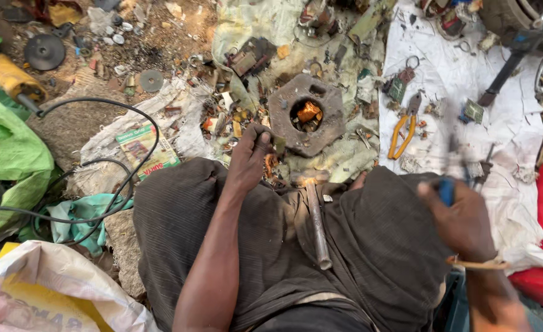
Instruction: The person sits on the ground and uses pliers and a hammer to strip copper wire from a coil. The person repeatedly bends and pulls the wire to separate the copper strands from the insulation, then places the stripped copper into a metal container.
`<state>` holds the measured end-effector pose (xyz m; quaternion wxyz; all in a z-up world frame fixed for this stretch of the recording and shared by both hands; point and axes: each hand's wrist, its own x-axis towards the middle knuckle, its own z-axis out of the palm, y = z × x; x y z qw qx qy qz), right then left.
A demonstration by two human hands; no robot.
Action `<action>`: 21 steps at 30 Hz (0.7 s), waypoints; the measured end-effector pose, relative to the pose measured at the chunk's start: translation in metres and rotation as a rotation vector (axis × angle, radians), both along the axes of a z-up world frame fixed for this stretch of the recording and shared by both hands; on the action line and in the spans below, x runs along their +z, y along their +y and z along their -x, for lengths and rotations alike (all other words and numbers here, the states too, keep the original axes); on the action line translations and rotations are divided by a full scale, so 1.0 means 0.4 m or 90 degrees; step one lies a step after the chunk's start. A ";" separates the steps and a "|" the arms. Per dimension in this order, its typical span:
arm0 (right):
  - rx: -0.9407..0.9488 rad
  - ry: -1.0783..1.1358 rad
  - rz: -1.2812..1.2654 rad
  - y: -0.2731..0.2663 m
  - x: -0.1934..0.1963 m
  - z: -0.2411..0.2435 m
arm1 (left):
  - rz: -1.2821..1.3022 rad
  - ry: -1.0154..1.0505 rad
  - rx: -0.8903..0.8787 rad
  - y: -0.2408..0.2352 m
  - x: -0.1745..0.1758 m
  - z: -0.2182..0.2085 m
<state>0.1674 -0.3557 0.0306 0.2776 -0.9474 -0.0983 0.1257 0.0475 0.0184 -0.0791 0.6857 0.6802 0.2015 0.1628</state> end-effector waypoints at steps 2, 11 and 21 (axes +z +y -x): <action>0.129 0.034 0.089 0.004 -0.013 0.033 | 0.018 0.024 0.009 0.002 0.006 0.000; 0.252 0.652 -0.890 0.133 -0.014 0.135 | 0.071 -0.008 -0.027 -0.011 0.047 0.006; 0.163 0.809 -0.940 0.139 -0.129 0.300 | 0.052 -0.099 -0.039 -0.007 0.022 0.016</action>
